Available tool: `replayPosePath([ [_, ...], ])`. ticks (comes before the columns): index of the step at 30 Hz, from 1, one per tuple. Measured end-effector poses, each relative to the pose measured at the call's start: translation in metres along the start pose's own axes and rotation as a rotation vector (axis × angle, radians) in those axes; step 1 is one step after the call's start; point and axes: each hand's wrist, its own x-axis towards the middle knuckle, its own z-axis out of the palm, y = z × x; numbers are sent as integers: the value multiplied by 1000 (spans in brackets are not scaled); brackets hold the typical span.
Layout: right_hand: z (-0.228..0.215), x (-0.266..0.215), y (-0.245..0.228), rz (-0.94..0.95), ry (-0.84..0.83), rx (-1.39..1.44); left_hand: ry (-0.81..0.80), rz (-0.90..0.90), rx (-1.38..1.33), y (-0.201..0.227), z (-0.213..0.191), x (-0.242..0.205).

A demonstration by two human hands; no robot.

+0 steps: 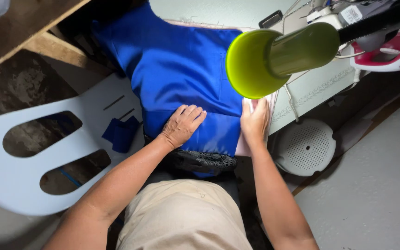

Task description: Ironing a blue fabric piece with lace trim on a work table in a sewing factory

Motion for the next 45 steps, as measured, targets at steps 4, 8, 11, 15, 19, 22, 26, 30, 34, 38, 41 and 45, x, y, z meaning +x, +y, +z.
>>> replayPosePath([
  [4, 12, 25, -4, -107, 51, 51, -31, -23, 1, 12, -12, -5],
  [8, 19, 18, -7, -224, 78, 11, -30, -33, 25, 10, -18, -11],
  [11, 26, 13, -14, -356, 99, -29, -57, -61, 64, 8, -18, -20],
  [15, 35, 1, -25, -549, 143, -92, -66, -72, 63, 8, -15, -18],
  [19, 38, -5, -34, -743, 205, -170, -85, -79, 53, 11, -15, -19],
  [22, 48, -75, -6, -860, -213, -440, -107, -78, 70, 9, -25, -18],
  [26, 34, -70, 23, -800, -208, -503, -127, -104, 66, 14, -27, -22],
  [30, 28, -62, 29, -745, -186, -504, -94, -196, 37, 14, -14, -6],
  [34, 27, -69, 33, -746, -197, -527, -90, -249, 30, 23, -11, -13],
  [38, 27, -76, 9, -722, -198, -492, -94, -247, 41, 20, -8, -15],
  [41, 31, -92, 2, -824, -267, -432, -112, -223, 54, 27, -25, -19],
  [45, 38, -86, 4, -870, -244, -503, -119, -191, 83, 21, -26, -22],
])
